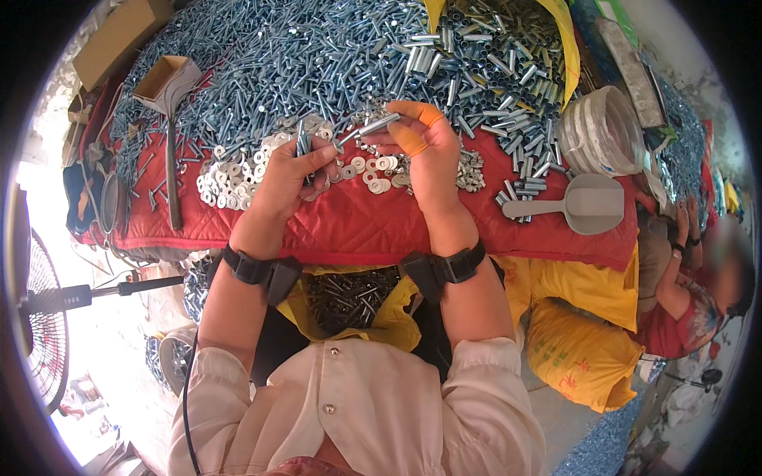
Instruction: Manually assembling washers and spacers onto long metal bolts in a fabrication workshop.
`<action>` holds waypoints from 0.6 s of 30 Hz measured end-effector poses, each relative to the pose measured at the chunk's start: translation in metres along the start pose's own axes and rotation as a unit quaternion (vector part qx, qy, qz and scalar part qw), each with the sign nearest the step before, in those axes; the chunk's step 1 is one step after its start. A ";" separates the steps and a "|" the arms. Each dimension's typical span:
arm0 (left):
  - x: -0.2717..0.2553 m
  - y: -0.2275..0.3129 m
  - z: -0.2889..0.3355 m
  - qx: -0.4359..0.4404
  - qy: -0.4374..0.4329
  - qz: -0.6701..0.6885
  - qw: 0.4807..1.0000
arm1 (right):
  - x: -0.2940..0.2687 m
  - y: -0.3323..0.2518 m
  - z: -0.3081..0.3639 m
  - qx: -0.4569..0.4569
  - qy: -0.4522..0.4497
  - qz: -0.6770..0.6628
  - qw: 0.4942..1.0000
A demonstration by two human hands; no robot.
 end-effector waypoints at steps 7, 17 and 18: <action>-0.006 0.002 0.003 0.005 -0.012 -0.022 1.000 | 0.008 0.007 -0.002 0.043 -0.032 0.021 0.998; -0.017 0.003 0.007 0.030 0.041 -0.104 0.993 | 0.034 0.029 0.012 0.032 -0.104 0.221 0.969; -0.018 0.003 0.005 0.030 0.040 -0.104 0.993 | 0.034 0.030 0.012 0.032 -0.103 0.221 0.969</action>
Point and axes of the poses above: each hand's wrist, its own z-axis away from the middle knuckle, its own x-axis out of the palm, y = z × x, the point moved 4 cm from there along -z, towards the middle knuckle, and after that the axes turned 12 degrees about y, right-handed, at the moved point
